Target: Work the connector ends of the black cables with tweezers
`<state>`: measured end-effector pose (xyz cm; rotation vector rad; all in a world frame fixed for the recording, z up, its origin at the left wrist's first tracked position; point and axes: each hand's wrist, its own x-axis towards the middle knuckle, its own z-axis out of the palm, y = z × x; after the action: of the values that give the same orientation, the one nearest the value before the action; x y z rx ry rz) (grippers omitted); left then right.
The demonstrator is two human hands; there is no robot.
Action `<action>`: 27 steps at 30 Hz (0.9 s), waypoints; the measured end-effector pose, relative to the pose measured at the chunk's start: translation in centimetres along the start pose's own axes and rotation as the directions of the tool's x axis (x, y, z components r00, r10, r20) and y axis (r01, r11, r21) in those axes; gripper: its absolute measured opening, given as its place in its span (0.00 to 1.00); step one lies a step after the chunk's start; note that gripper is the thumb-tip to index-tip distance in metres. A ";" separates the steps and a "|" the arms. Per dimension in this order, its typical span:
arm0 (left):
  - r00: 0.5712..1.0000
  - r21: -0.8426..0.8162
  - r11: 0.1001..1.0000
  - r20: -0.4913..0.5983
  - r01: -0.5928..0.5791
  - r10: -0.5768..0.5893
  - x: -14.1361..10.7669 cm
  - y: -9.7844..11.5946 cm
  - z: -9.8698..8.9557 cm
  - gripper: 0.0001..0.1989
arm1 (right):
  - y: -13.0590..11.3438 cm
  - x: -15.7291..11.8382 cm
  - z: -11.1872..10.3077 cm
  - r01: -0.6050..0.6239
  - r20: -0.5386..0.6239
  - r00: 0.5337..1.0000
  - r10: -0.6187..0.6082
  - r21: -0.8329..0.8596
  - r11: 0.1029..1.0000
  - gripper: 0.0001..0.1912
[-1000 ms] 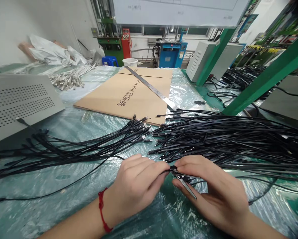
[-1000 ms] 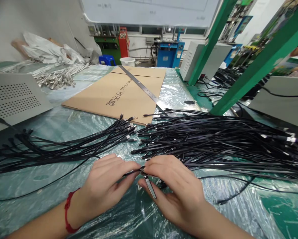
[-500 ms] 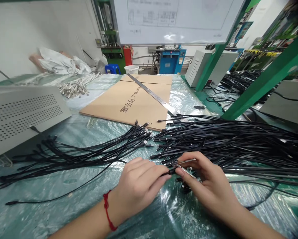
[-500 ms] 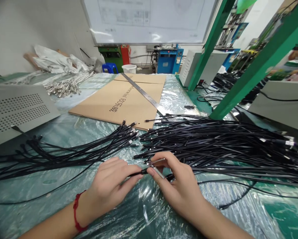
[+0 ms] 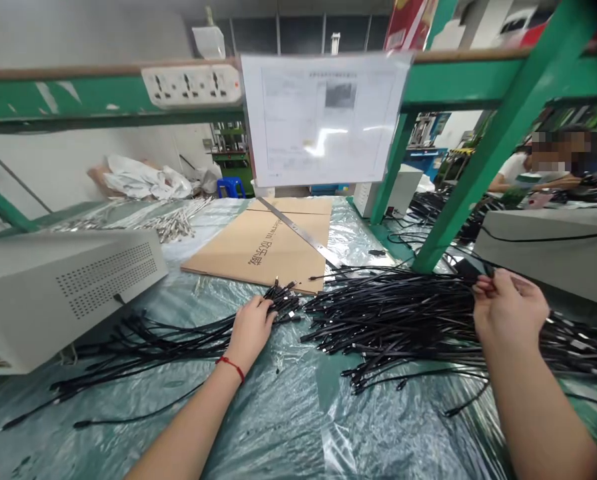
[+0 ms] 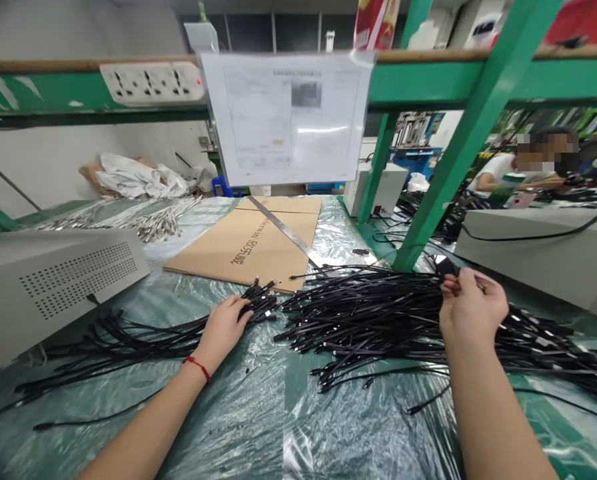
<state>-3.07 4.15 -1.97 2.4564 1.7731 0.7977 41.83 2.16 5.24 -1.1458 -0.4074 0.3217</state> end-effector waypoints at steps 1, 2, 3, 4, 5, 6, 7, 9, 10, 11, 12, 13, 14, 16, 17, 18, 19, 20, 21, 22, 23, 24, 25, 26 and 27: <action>1.000 -0.018 1.000 0.003 0.004 -0.004 0.1 -0.2 0.2 0.07 | -0.1 1.3 -0.6 -0.015 -0.063 0.998 0.014 -0.018 1.000 0.11; 1.000 -0.037 0.999 0.002 0.007 -0.007 0.1 -0.4 0.4 0.07 | -0.1 2.3 -1.2 -0.026 -0.119 0.993 0.021 -0.039 0.999 0.11; 1.000 -0.056 0.998 -0.003 0.011 -0.011 0.1 -0.5 0.6 0.08 | -0.1 3.3 -1.7 -0.032 -0.169 0.985 0.021 -0.063 0.997 0.13; 1.000 -0.074 0.997 -0.010 0.015 -0.016 0.1 -0.7 0.7 0.09 | 0.0 4.1 -2.2 -0.034 -0.218 0.976 0.013 -0.092 0.995 0.15; 1.000 -0.090 0.996 -0.016 0.019 -0.021 0.1 -0.8 0.9 0.10 | 0.0 4.7 -2.6 -0.031 -0.264 0.965 -0.003 -0.124 0.992 0.18; 0.999 -0.103 0.994 -0.021 0.023 -0.025 0.1 -0.9 1.1 0.11 | 0.1 5.3 -2.9 -0.021 -0.310 0.950 -0.031 -0.163 0.986 0.21; 0.999 -0.114 0.993 -0.024 0.026 -0.029 0.0 -1.0 1.3 0.11 | 0.1 5.7 -3.2 -0.003 -0.360 0.930 -0.074 -0.208 0.978 0.24; 0.999 -0.129 0.991 -0.022 0.031 -0.034 -0.1 -1.3 1.6 0.11 | 0.0 6.1 -3.8 0.057 -0.439 0.875 -0.206 -0.329 0.943 0.29; 0.999 -0.136 0.990 -0.021 0.031 -0.034 -0.1 -1.4 1.6 0.11 | 0.0 6.1 -4.1 0.092 -0.457 0.842 -0.286 -0.400 0.912 0.31; 0.999 -0.142 0.989 -0.021 0.030 -0.033 -0.1 -1.5 1.6 0.11 | -0.1 5.9 -4.3 0.125 -0.455 0.814 -0.361 -0.470 0.874 0.31; 0.999 -0.149 0.988 -0.023 0.027 -0.030 -0.1 -1.6 1.4 0.11 | -0.2 5.5 -4.4 0.156 -0.430 0.796 -0.425 -0.533 0.831 0.30; 0.999 -0.158 0.987 -0.029 0.021 -0.026 0.0 -1.5 1.2 0.11 | -0.2 5.0 -4.5 0.187 -0.384 0.794 -0.472 -0.585 0.790 0.28; 0.999 -0.168 0.986 -0.038 0.013 -0.020 0.0 -1.4 0.8 0.12 | -0.2 4.3 -4.4 0.219 -0.324 0.801 -0.503 -0.622 0.751 0.26; 0.998 -0.190 0.982 -0.063 -0.003 -0.009 -0.1 -1.0 -0.1 0.13 | 0.1 2.7 -3.9 0.297 -0.187 0.821 -0.540 -0.668 0.683 0.19; 0.997 -0.199 0.980 -0.076 -0.009 -0.006 -0.3 -0.6 -0.6 0.12 | 0.3 1.8 -3.5 0.341 -0.115 0.824 -0.554 -0.680 0.649 0.16; 0.996 -0.208 0.978 -0.086 -0.012 -0.006 -0.5 -0.1 -1.0 0.11 | 0.6 0.9 -3.1 0.388 -0.045 0.822 -0.568 -0.686 0.615 0.14; 0.996 -0.218 0.976 -0.088 -0.015 -0.004 -0.7 0.5 -1.3 0.10 | 1.0 0.0 -2.7 0.433 0.027 0.817 -0.576 -0.687 0.583 0.12; 0.996 -0.231 0.973 -0.084 -0.025 0.006 -0.8 1.0 -1.5 0.10 | 1.3 -0.8 -2.2 0.477 0.097 0.811 -0.577 -0.681 0.556 0.10; 0.997 -0.245 0.969 -0.074 -0.041 0.023 -1.0 1.6 -1.6 0.10 | 1.5 -1.6 -1.8 0.516 0.165 0.805 -0.570 -0.668 0.536 0.10; 0.997 -0.260 0.963 -0.056 -0.063 0.050 -1.2 2.1 -1.6 0.11 | 1.7 -2.4 -1.4 0.550 0.228 0.800 -0.554 -0.649 0.526 0.10; 0.996 -0.276 0.957 -0.034 -0.089 0.082 -1.3 2.6 -1.5 0.12 | 1.8 -3.3 -0.9 0.577 0.289 0.797 -0.530 -0.624 0.527 0.11; 0.993 -0.291 0.949 -0.012 -0.117 0.119 -1.5 2.9 -1.3 0.13 | 1.9 -4.3 -0.6 0.598 0.347 0.794 -0.499 -0.594 0.538 0.13; 0.988 -0.305 0.942 0.014 -0.143 0.155 -1.6 3.3 -1.1 0.14 | 1.8 -5.4 -0.2 0.615 0.408 0.788 -0.461 -0.559 0.556 0.15; 0.981 -0.319 0.933 0.035 -0.169 0.189 -1.8 3.5 -0.8 0.15 | 1.6 -6.7 0.1 0.634 0.482 0.770 -0.417 -0.509 0.582 0.16; 0.973 -0.333 0.923 0.052 -0.194 0.224 -2.1 3.8 -0.6 0.15 | 1.4 -8.2 0.4 0.655 0.567 0.734 -0.374 -0.446 0.610 0.16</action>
<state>-0.43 0.80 -1.17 2.4347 1.2435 0.8949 34.39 -0.64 2.92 -1.5359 -1.3042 -0.1326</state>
